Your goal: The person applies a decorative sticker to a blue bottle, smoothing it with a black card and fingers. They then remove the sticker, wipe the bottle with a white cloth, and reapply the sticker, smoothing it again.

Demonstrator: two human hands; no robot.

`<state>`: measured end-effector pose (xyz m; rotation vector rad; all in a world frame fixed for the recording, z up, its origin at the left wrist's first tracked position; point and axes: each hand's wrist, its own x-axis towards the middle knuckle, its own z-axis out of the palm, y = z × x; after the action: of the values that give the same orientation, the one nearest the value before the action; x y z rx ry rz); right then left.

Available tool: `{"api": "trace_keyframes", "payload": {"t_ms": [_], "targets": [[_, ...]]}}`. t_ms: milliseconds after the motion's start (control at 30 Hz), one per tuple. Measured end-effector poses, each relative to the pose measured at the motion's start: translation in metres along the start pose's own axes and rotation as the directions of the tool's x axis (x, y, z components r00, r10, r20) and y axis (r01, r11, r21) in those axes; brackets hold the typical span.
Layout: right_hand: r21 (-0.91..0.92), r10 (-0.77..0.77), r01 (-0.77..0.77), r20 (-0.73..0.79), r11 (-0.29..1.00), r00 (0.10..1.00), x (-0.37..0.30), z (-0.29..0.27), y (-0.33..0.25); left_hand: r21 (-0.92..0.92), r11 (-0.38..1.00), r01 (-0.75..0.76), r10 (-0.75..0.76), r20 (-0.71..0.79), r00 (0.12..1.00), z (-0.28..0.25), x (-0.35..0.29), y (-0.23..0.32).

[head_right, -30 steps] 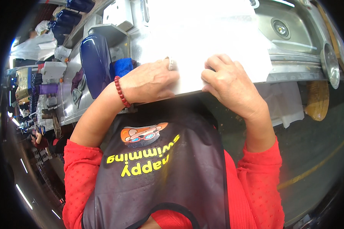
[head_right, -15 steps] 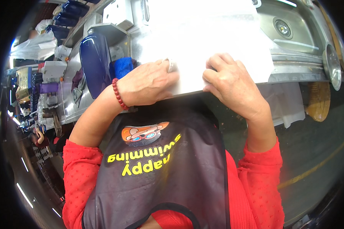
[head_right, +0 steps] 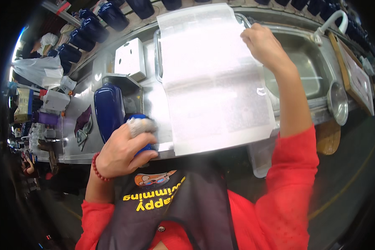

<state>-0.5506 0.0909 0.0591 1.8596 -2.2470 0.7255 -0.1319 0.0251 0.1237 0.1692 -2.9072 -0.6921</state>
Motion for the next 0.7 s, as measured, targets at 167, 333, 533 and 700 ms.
{"api": "trace_keyframes", "payload": {"t_ms": [167,333,533,700], "targets": [[-0.154,0.150,-0.144,0.031,0.978,0.988,0.122,0.089,0.094,-0.050,0.980,0.190,-0.196,-0.213,0.957,-0.021,-0.050,-0.009],[-0.096,0.234,-0.230,0.036,0.968,0.972,0.183,0.131,0.118,-0.134,0.941,0.312,-0.340,-0.336,0.878,-0.026,-0.083,-0.027],[-0.120,-0.168,0.186,0.140,0.975,0.976,0.220,0.153,0.029,-0.204,0.928,0.310,-0.371,-0.469,0.801,-0.025,-0.086,-0.057],[-0.218,-0.079,0.140,0.266,0.966,0.961,0.240,0.174,-0.021,-0.184,0.946,0.265,-0.322,-0.461,0.827,-0.025,-0.084,-0.070]]}}
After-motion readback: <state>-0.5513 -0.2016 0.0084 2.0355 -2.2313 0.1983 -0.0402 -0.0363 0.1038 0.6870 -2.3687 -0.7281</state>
